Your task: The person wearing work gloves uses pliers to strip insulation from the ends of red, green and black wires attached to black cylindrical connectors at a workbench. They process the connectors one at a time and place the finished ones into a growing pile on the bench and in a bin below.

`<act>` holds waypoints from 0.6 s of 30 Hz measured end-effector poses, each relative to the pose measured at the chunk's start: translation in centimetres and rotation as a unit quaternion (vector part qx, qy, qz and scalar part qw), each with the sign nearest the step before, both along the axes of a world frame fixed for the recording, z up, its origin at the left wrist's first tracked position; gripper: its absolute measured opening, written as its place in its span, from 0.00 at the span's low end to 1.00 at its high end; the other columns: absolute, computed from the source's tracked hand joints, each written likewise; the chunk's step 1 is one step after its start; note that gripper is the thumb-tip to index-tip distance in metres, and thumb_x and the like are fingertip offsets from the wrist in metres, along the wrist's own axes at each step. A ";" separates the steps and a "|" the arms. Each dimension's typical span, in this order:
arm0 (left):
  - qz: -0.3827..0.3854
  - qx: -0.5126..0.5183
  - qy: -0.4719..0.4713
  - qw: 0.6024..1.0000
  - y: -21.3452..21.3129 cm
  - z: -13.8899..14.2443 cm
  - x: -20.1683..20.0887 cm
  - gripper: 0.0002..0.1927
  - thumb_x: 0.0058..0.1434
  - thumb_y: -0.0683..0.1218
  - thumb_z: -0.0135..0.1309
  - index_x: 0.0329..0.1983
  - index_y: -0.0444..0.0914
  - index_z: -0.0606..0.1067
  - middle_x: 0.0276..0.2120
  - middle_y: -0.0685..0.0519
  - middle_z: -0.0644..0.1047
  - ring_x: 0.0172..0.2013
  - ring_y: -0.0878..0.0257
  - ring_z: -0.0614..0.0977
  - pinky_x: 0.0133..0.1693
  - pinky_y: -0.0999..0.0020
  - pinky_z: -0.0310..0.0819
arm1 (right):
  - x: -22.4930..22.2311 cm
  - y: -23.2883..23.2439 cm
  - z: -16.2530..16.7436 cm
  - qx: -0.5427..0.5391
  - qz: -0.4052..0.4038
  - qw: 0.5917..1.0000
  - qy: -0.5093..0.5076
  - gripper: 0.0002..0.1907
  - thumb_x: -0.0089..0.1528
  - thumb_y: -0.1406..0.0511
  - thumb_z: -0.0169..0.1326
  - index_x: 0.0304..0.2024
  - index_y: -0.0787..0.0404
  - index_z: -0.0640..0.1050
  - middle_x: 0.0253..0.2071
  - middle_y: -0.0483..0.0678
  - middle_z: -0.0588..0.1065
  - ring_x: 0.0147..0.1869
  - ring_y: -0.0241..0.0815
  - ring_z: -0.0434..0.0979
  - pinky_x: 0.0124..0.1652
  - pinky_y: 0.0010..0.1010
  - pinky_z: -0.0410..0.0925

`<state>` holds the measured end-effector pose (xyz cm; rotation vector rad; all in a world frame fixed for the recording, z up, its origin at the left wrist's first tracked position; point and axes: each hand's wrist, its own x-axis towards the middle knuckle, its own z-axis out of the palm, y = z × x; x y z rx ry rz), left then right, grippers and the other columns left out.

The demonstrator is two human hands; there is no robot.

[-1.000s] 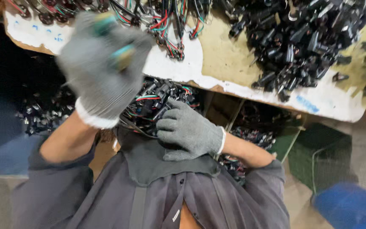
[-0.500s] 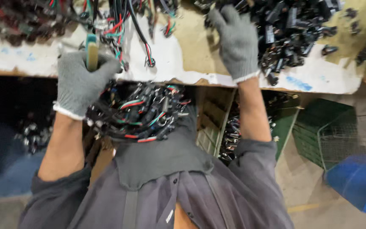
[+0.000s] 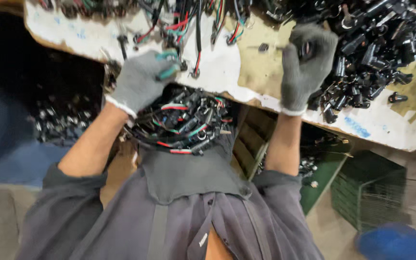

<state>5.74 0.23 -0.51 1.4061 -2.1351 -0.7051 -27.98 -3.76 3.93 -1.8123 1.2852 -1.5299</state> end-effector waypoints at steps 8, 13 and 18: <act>-0.082 0.016 -0.044 0.995 -1.5 0.6 -1.5 0.13 0.63 0.42 0.60 0.50 0.47 0.83 0.37 0.45 0.78 0.39 0.45 0.81 0.39 0.51 0.74 | 3.2 5.8 -0.8 0.078 -0.076 0.992 0.056 0.12 0.68 0.76 0.59 0.50 0.64 0.71 0.42 0.49 0.71 0.42 0.40 0.74 0.45 0.29 0.72; -0.058 0.016 -0.083 0.995 -1.4 1.2 -4.3 0.19 0.54 0.39 0.56 0.47 0.49 0.83 0.40 0.46 0.78 0.40 0.46 0.81 0.38 0.52 0.76 | 3.8 7.0 -0.7 0.108 0.012 0.983 0.147 0.12 0.63 0.70 0.67 0.41 0.61 0.74 0.33 0.49 0.76 0.34 0.41 0.79 0.37 0.33 0.72; -0.030 0.017 -0.140 0.990 -1.2 1.4 -6.8 0.14 0.60 0.41 0.57 0.46 0.51 0.85 0.40 0.46 0.76 0.38 0.46 0.81 0.33 0.51 0.76 | 4.0 7.8 -0.3 0.129 -0.046 0.976 0.168 0.14 0.61 0.68 0.69 0.37 0.61 0.73 0.29 0.50 0.73 0.29 0.47 0.75 0.33 0.34 0.69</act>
